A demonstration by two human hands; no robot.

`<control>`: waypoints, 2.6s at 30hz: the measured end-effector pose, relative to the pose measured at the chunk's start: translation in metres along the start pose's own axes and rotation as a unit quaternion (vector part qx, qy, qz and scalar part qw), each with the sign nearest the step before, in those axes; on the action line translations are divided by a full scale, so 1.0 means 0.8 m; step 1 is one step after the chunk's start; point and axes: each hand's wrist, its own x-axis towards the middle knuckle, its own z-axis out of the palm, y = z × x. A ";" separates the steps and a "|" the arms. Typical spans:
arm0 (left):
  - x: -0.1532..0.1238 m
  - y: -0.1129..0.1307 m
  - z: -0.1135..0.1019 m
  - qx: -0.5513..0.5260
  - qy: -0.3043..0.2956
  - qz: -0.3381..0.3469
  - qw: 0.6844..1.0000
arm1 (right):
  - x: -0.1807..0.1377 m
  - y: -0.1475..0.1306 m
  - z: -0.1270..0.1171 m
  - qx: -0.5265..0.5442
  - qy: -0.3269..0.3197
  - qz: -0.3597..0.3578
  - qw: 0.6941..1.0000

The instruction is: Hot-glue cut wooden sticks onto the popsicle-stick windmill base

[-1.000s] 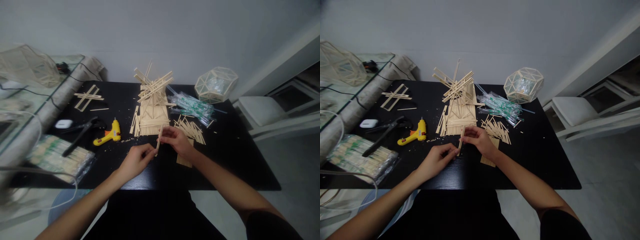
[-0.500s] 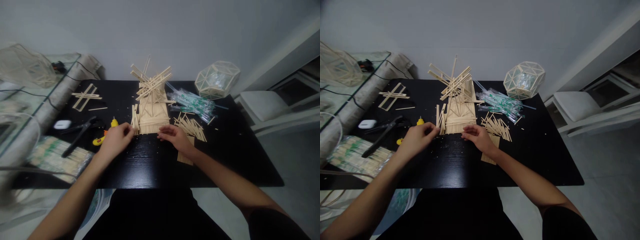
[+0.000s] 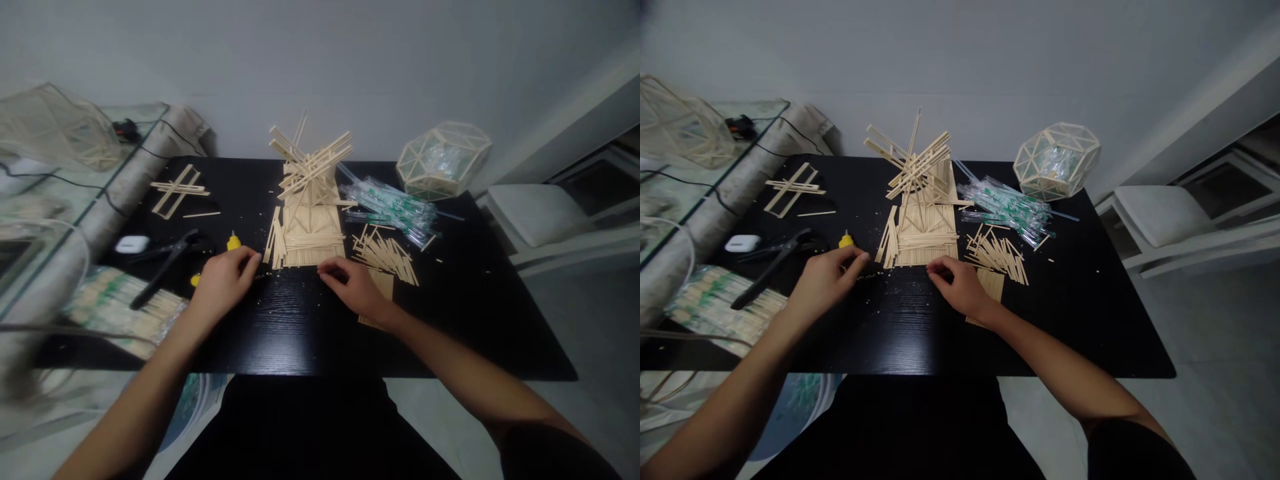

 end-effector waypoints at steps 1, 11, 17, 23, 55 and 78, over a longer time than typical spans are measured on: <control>-0.012 -0.006 0.000 -0.002 0.007 -0.009 1.000 | -0.002 -0.001 0.000 -0.037 -0.007 -0.020 0.999; -0.086 -0.033 0.044 0.032 0.098 0.038 0.994 | -0.010 -0.003 0.014 -0.216 -0.078 -0.142 0.963; -0.088 -0.018 0.066 -0.010 0.091 0.063 0.994 | -0.009 -0.008 0.024 -0.253 -0.110 -0.152 0.949; -0.089 0.005 0.086 -0.037 0.072 0.094 0.992 | -0.003 -0.016 0.039 -0.271 -0.128 -0.160 0.940; -0.075 0.037 0.098 -0.070 0.046 0.155 0.984 | -0.007 -0.017 0.037 -0.303 -0.142 -0.137 0.932; -0.079 0.005 0.072 -0.116 0.039 0.134 0.983 | 0.004 -0.027 0.048 -0.384 -0.100 -0.147 0.906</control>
